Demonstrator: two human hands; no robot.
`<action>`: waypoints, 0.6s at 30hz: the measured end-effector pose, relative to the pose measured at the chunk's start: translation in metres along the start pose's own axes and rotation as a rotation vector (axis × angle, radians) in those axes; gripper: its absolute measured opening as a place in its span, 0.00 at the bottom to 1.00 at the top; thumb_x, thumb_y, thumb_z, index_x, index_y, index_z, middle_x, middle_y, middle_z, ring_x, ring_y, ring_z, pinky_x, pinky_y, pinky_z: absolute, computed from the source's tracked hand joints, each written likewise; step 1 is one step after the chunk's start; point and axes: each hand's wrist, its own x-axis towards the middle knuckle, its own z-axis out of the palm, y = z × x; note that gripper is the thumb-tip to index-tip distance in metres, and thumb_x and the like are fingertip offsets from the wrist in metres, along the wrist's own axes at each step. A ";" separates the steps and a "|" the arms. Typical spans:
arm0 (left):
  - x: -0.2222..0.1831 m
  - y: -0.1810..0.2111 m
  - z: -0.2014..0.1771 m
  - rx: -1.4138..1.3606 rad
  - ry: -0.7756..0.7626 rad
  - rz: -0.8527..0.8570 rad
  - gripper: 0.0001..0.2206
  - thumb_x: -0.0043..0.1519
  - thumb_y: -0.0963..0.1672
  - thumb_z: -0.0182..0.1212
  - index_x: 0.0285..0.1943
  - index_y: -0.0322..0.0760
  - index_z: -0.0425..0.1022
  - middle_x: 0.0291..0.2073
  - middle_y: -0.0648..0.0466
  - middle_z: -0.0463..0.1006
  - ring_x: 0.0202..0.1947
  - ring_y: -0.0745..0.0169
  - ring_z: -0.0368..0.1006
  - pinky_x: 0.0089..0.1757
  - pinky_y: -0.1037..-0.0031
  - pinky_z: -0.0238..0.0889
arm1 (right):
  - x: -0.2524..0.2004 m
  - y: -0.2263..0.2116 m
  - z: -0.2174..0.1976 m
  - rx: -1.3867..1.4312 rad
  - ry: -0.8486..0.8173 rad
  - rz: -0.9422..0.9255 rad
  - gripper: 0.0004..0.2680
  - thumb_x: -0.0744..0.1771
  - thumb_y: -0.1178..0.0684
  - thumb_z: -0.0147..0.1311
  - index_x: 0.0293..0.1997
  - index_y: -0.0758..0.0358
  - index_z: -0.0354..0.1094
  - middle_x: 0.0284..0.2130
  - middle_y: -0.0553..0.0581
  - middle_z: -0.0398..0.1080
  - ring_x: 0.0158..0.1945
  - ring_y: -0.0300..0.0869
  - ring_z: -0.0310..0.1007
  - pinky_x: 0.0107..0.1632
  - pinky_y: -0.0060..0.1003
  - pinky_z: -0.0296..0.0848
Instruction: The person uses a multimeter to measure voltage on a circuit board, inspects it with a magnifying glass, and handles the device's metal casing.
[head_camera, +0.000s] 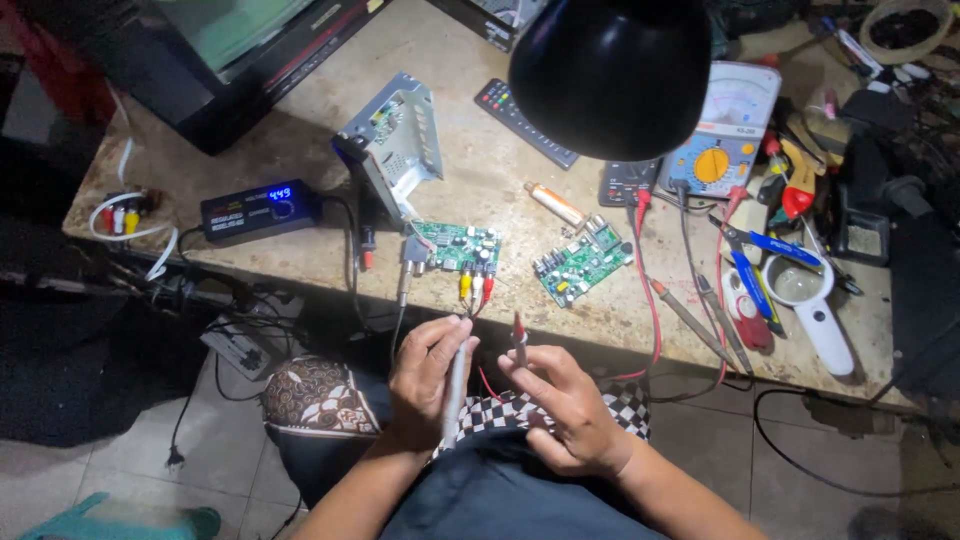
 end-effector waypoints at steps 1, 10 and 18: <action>-0.006 -0.007 0.001 0.017 0.007 -0.012 0.12 0.62 0.36 0.68 0.54 0.27 0.78 0.45 0.44 0.78 0.48 0.52 0.78 0.53 0.69 0.75 | 0.001 0.003 -0.002 0.015 -0.013 -0.009 0.20 0.69 0.55 0.41 0.72 0.67 0.55 0.61 0.69 0.61 0.59 0.58 0.67 0.61 0.55 0.71; -0.005 -0.055 -0.016 -0.064 0.181 -0.478 0.10 0.69 0.41 0.55 0.57 0.29 0.72 0.49 0.44 0.79 0.50 0.53 0.79 0.52 0.71 0.74 | 0.018 0.030 0.012 -0.281 0.201 -0.021 0.14 0.68 0.66 0.58 0.60 0.57 0.70 0.35 0.56 0.65 0.39 0.49 0.66 0.47 0.43 0.71; 0.010 -0.076 -0.010 -0.107 0.140 -0.541 0.09 0.70 0.42 0.56 0.55 0.31 0.74 0.43 0.36 0.83 0.47 0.36 0.79 0.45 0.56 0.74 | 0.048 0.057 0.028 -0.016 0.527 0.052 0.15 0.71 0.51 0.44 0.58 0.74 0.69 0.31 0.64 0.74 0.33 0.48 0.77 0.39 0.42 0.75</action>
